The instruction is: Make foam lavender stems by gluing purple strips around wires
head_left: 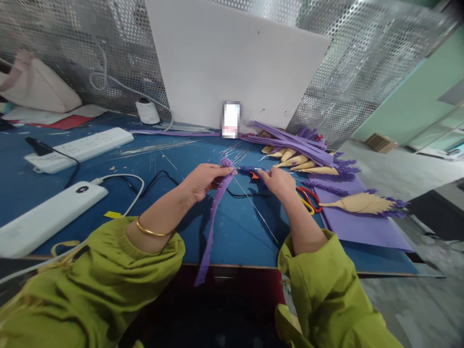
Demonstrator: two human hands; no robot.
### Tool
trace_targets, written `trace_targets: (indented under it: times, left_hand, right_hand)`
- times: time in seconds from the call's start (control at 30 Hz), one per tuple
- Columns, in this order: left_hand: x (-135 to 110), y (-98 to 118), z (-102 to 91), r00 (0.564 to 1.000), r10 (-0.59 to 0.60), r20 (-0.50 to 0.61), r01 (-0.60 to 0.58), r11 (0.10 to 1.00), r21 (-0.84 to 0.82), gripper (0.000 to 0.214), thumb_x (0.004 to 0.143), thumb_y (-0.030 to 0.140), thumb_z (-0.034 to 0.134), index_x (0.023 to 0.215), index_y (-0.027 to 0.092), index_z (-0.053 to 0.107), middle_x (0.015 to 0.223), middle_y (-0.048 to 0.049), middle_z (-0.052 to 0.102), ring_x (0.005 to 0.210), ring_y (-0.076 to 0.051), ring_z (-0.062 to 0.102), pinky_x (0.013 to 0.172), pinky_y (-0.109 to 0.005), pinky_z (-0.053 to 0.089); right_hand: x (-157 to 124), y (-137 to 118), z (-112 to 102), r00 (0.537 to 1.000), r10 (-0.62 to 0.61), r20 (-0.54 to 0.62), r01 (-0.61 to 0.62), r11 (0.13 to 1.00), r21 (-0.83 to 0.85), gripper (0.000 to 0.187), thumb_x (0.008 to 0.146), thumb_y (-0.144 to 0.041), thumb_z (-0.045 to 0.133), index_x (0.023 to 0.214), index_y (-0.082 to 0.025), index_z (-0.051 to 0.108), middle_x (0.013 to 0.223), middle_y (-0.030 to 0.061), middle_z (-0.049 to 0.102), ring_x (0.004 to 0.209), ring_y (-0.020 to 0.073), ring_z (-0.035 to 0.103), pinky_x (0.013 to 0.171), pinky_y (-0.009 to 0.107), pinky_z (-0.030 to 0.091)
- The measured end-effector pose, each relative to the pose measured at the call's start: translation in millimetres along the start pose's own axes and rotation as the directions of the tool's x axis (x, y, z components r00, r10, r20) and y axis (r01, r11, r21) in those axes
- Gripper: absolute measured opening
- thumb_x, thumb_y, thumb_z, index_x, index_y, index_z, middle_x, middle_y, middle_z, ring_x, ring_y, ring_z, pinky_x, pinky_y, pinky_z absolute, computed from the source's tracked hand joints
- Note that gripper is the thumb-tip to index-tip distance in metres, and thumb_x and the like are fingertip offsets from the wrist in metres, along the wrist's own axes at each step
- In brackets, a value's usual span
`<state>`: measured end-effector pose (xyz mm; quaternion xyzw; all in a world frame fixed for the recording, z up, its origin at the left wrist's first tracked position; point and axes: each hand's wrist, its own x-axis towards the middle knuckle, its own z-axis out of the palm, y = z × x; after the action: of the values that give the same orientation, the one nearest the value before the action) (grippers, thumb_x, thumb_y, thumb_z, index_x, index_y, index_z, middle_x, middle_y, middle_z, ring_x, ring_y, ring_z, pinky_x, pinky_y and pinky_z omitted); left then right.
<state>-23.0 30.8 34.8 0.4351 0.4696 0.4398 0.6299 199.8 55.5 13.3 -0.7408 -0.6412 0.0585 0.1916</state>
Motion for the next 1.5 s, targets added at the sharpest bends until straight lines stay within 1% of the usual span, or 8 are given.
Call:
trace_targets:
  times: [0.1,0.27,0.37,0.5,0.67,1.0,1.23,1.5]
  left_hand:
    - [0.3,-1.0,0.8,1.0,0.0,-0.008,0.0,1.0,-0.014,0.025,0.055,0.033,0.085,0.071,0.015,0.077,0.062,-0.0053,0.064,0.052,-0.011,0.049,0.047,-0.022,0.033]
    - [1.7,-1.0,0.0,1.0,-0.004,-0.02,0.003,0.999,-0.045,0.023,0.058,0.03,0.084,0.071,0.014,0.076,0.061,-0.0046,0.063,0.051,-0.009,0.048,0.048,-0.023,0.033]
    - [4.8,-1.7,-2.4,0.998,-0.001,-0.067,-0.005,0.996,-0.091,0.022,0.058,0.03,0.084,0.072,0.014,0.076,0.06,-0.003,0.062,0.05,-0.008,0.047,0.048,-0.022,0.034]
    - [9.8,-4.1,-6.6,0.99,0.012,-0.137,-0.034,0.987,-0.16,0.025,0.057,0.03,0.085,0.073,0.014,0.076,0.065,-0.0028,0.064,0.054,-0.009,0.05,0.05,-0.022,0.037]
    - [11.9,-5.5,-9.6,0.986,0.017,-0.168,-0.048,0.982,-0.183,0.024,0.057,0.03,0.085,0.072,0.014,0.075,0.063,-0.0021,0.063,0.054,-0.01,0.052,0.053,-0.024,0.04]
    - [17.0,-1.4,-12.3,0.946,0.087,-0.313,-0.163,0.961,-0.225,0.016,0.064,0.03,0.081,0.066,0.017,0.072,0.068,-0.0033,0.066,0.056,-0.011,0.052,0.052,-0.024,0.038]
    - [14.8,-1.4,-10.5,0.946,0.094,-0.312,-0.169,0.96,-0.225,0.012,0.07,0.027,0.076,0.072,0.015,0.074,0.068,-0.0018,0.063,0.057,-0.009,0.051,0.052,-0.021,0.038]
    - [15.4,-1.6,-10.1,0.947,0.085,-0.31,-0.162,0.96,-0.23,0.012,0.071,0.026,0.075,0.073,0.014,0.074,0.069,-0.0021,0.063,0.058,-0.01,0.052,0.053,-0.021,0.038]
  right_hand:
    - [13.1,11.8,13.3,0.985,0.088,0.151,-0.112,0.98,0.163,0.044,0.075,-0.059,0.063,0.061,-0.018,0.059,0.071,0.0153,0.066,0.083,0.0298,0.064,0.069,0.035,0.043]
    - [20.1,13.6,29.9,0.954,0.146,0.26,-0.271,0.79,0.55,0.031,0.075,-0.045,0.065,0.062,-0.019,0.054,0.052,0.0029,0.056,0.053,0.0181,0.059,0.05,0.027,0.041]
    - [16.2,5.6,27.9,0.982,0.103,0.16,-0.186,0.697,0.693,0.027,0.079,-0.044,0.059,0.081,-0.018,0.053,0.073,0.003,0.064,0.055,0.0131,0.061,0.047,0.023,0.042]
    - [7.9,-4.9,16.5,0.97,0.049,-0.238,0.193,0.438,0.878,0.038,0.071,-0.039,0.07,0.098,-0.022,0.049,0.09,0.0003,0.064,0.056,0.009,0.06,0.051,0.023,0.044]
    - [-6.3,-15.0,3.1,0.987,-0.12,-0.105,0.132,0.25,0.959,0.03,0.077,-0.046,0.064,0.091,-0.019,0.061,0.095,0.0059,0.069,0.046,0.0071,0.049,0.046,0.027,0.039]
    - [-35.5,-28.3,12.1,0.902,-0.413,-0.124,0.367,0.585,0.723,0.027,0.075,-0.043,0.07,0.086,-0.02,0.062,0.077,0.0031,0.066,0.06,0.0152,0.054,0.061,0.03,0.045]
    - [-37.0,-28.9,21.2,0.842,-0.442,-0.31,0.539,0.65,0.536,0.028,0.081,-0.048,0.063,0.081,-0.02,0.058,0.072,0.0012,0.061,0.067,0.0173,0.056,0.064,0.029,0.043]
    - [-36.6,-28.1,19.8,0.826,-0.461,-0.324,0.563,0.695,0.448,0.031,0.084,-0.05,0.06,0.08,-0.02,0.057,0.071,0.0014,0.059,0.068,0.0178,0.056,0.064,0.029,0.042]
